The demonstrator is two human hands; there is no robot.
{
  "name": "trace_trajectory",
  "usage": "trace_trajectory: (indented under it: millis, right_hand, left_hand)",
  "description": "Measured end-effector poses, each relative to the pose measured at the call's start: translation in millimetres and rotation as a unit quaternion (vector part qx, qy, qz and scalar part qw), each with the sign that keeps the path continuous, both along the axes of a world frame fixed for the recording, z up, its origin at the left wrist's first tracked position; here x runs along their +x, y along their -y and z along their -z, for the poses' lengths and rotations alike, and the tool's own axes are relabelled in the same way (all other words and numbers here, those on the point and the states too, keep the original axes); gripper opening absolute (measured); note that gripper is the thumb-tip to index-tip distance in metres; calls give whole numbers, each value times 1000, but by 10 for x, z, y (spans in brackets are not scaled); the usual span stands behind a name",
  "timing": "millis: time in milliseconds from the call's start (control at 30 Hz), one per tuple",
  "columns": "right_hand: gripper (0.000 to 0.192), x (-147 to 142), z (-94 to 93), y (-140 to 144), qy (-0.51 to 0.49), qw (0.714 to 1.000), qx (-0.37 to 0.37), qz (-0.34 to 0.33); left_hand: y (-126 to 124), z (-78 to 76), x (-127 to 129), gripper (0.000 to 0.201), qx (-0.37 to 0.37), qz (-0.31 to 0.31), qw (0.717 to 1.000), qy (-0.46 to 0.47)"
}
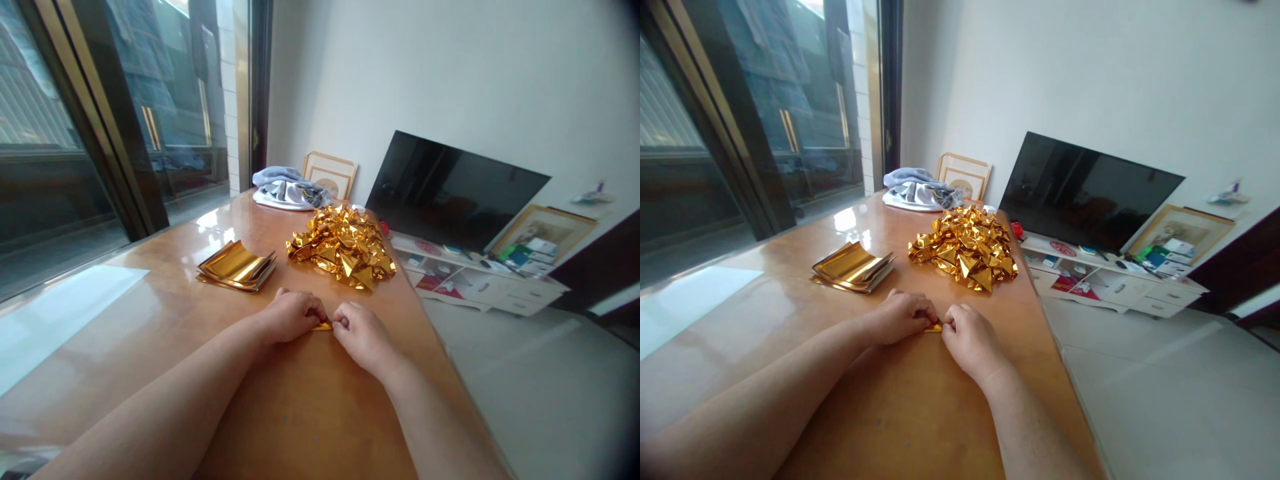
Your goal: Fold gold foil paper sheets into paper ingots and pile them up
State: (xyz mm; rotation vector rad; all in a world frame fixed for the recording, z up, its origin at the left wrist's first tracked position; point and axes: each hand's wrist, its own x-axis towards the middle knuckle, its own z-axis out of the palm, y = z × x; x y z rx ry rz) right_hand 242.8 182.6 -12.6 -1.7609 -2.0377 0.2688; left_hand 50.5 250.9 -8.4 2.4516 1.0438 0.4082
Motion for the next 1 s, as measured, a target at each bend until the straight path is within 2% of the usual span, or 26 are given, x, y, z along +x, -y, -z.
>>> trace_trajectory:
  millis: [133,333,533,667,867,1000]
  right_hand:
    - [10,-33,-66,33,27,999,6,-19]
    - [10,-45,-90,61,20,999,-1,-33]
    - [16,-3,17,-5,-24,999,6,-24]
    - [17,20,98,-79,-67,998,-3,11]
    - [19,-3,149,-131,-47,998,-20,31]
    - [19,-15,140,-123,-33,999,-11,28]
  left_hand:
    - [17,8,10,16,12,-44,999,3]
    - [23,-7,-3,16,20,-40,999,-4]
    - [17,-53,-40,14,18,-33,999,-23]
    - [6,-64,-53,16,27,-34,999,-32]
    - [-9,-70,-80,19,36,-18,999,-35]
    - [-63,-4,-80,16,45,-65,997,-12]
